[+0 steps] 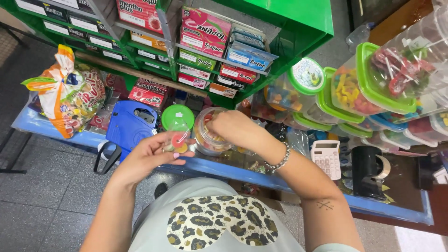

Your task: Packing small candies into plastic bags and sealing them with a tape dispenser at a retail counter.

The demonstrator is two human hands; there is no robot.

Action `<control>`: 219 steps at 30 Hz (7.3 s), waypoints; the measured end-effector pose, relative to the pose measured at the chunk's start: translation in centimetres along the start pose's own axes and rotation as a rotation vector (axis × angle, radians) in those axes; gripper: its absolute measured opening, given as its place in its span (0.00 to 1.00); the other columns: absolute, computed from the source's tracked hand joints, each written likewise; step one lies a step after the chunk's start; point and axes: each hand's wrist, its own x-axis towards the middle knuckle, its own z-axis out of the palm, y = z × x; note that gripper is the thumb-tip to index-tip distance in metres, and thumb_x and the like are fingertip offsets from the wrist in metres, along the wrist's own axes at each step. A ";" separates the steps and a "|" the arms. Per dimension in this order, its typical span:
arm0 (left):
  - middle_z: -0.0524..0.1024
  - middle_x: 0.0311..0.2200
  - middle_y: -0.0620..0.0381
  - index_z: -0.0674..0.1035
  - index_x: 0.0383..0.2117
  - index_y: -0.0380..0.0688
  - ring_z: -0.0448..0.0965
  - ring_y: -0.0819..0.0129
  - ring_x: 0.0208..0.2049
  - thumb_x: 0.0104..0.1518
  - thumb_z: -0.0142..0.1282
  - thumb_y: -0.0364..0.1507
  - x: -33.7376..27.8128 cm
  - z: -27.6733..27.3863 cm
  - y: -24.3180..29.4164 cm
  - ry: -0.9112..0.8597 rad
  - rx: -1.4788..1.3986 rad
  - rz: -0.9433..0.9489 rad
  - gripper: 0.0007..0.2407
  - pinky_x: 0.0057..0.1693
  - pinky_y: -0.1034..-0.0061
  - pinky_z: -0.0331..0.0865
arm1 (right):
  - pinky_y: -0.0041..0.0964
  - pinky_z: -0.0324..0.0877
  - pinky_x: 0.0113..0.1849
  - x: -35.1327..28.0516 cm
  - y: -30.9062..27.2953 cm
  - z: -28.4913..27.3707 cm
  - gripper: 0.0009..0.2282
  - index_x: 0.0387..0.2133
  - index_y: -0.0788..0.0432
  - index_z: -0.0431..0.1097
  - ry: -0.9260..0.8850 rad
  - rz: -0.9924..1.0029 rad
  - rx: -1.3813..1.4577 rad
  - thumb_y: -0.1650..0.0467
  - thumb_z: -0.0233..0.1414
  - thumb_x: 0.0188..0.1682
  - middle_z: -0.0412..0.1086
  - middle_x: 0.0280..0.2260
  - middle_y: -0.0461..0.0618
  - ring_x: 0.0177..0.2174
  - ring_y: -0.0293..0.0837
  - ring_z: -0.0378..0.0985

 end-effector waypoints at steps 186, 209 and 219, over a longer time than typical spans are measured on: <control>0.77 0.42 0.34 0.72 0.54 0.26 0.84 0.48 0.40 0.52 0.56 0.12 5.3 4.3 -3.1 -0.221 -0.291 0.133 0.20 0.42 0.60 0.84 | 0.51 0.63 0.45 -6.1 -4.6 -13.1 0.07 0.28 0.59 0.70 0.627 -0.185 0.349 0.68 0.54 0.53 0.71 0.50 0.58 0.52 0.62 0.70; 0.77 0.45 0.28 0.72 0.55 0.24 0.84 0.52 0.35 0.56 0.52 0.20 0.7 -1.4 -2.0 0.152 0.006 0.152 0.19 0.36 0.67 0.83 | 0.44 0.75 0.40 0.0 -1.0 0.7 0.16 0.41 0.64 0.76 -0.014 -0.010 0.155 0.73 0.65 0.38 0.72 0.39 0.54 0.37 0.55 0.80; 0.77 0.44 0.28 0.71 0.57 0.26 0.85 0.47 0.38 0.54 0.50 0.16 0.7 -0.4 -1.0 0.100 -0.007 0.098 0.21 0.42 0.61 0.84 | 0.38 0.70 0.41 0.2 -0.3 1.1 0.05 0.34 0.54 0.73 0.190 -0.102 0.096 0.68 0.57 0.47 0.67 0.31 0.41 0.35 0.46 0.73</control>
